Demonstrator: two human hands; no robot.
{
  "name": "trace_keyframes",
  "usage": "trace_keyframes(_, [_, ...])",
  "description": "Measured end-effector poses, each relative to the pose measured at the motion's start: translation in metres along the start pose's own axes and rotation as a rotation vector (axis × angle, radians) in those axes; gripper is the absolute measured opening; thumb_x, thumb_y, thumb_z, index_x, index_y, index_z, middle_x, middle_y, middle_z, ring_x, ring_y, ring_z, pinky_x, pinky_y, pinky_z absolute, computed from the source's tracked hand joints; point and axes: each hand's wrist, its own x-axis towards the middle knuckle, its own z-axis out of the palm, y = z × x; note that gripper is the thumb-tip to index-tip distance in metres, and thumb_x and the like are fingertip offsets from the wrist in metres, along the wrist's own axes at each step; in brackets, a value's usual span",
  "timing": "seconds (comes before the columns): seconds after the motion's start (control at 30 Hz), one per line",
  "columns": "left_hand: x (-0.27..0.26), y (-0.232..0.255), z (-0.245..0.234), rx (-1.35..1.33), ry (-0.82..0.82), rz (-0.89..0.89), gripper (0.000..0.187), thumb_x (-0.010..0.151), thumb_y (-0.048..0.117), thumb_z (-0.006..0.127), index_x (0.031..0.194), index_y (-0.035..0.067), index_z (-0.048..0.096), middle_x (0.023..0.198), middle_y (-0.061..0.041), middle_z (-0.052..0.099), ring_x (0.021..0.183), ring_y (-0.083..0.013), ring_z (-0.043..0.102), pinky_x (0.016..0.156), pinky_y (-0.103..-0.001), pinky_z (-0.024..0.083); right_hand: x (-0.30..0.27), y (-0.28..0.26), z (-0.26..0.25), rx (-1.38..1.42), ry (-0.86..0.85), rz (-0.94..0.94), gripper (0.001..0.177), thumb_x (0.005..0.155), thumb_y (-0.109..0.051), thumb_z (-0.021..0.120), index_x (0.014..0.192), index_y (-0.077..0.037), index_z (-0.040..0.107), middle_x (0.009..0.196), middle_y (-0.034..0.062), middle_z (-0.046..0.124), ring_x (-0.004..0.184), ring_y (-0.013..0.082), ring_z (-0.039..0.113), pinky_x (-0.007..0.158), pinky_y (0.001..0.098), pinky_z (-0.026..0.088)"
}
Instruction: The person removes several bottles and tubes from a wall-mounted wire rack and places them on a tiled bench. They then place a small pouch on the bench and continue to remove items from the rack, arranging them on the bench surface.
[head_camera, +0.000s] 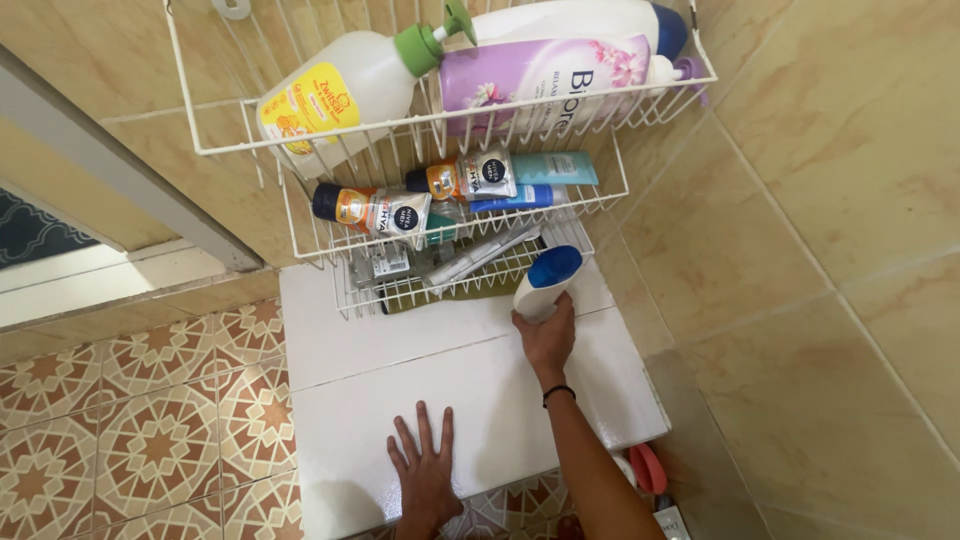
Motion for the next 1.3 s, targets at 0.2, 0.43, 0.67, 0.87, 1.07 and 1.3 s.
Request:
trace_keyframes(0.2, [0.003,0.000,0.000,0.002,-0.074,-0.023,0.133,0.059,0.005,0.076,0.161,0.023,-0.008,0.166,-0.026,-0.022,0.148,-0.0594,-0.019,0.119,-0.074,-0.004,0.006,0.005,0.012,0.005,0.009,0.023,0.086,0.065,-0.026,0.095,0.135,-0.006,0.049,0.132,0.0144,0.059,0.120,0.0360,0.060,0.099,0.0474,0.049])
trace_keyframes(0.43, [0.002,-0.002,0.003,-0.010,-0.015,0.008,0.132,0.059,0.004,0.076,0.161,0.023,-0.006,0.165,-0.026,-0.020,0.148,-0.0603,-0.017,0.118,-0.074,-0.003,0.009,0.027,0.029,-0.095,0.030,0.023,0.083,0.068,-0.034,0.094,0.132,-0.005,0.050,0.131,0.0132,0.062,0.121,0.0344,0.059,0.102,0.0508,0.045])
trace_keyframes(0.67, [0.004,-0.002,0.001,0.070,-0.051,0.003,0.132,0.062,0.010,0.077,0.161,0.022,-0.009,0.164,-0.029,-0.020,0.148,-0.0623,-0.015,0.118,-0.075,0.000,0.008,0.038,0.041,-0.155,0.031,-0.018,0.084,0.072,-0.035,0.090,0.138,-0.007,0.047,0.135,0.0107,0.056,0.125,0.0315,0.053,0.097,0.0563,0.037])
trace_keyframes(0.87, [0.003,-0.003,0.000,0.059,-0.075,0.006,0.132,0.063,0.011,0.078,0.161,0.021,-0.009,0.165,-0.029,-0.020,0.149,-0.0625,-0.014,0.118,-0.076,0.001,0.009,0.034,0.040,-0.204,0.022,-0.003,0.090,0.070,-0.036,0.092,0.140,-0.006,0.044,0.134,0.0104,0.054,0.126,0.0308,0.051,0.097,0.0567,0.036])
trace_keyframes(1.07, [-0.001,-0.004,-0.002,0.018,-0.059,0.021,0.136,0.062,0.011,0.083,0.161,0.022,-0.010,0.165,-0.028,-0.023,0.148,-0.0616,-0.018,0.117,-0.076,-0.001,-0.021,0.046,0.032,-0.039,-0.007,-0.020,0.099,0.068,-0.027,0.090,0.149,-0.002,0.038,0.138,0.0152,0.051,0.115,0.0314,0.060,0.106,0.0518,0.037])
trace_keyframes(1.3, [-0.008,-0.001,-0.013,0.017,-0.146,0.015,0.152,0.058,0.021,0.095,0.163,0.021,-0.015,0.165,-0.029,-0.029,0.149,-0.0613,-0.022,0.119,-0.074,-0.002,-0.094,0.085,-0.001,-0.237,-0.103,-0.488,0.050,0.090,-0.015,0.073,0.135,0.003,0.060,0.153,0.0319,0.041,0.140,0.0471,0.040,0.114,0.0519,0.034])
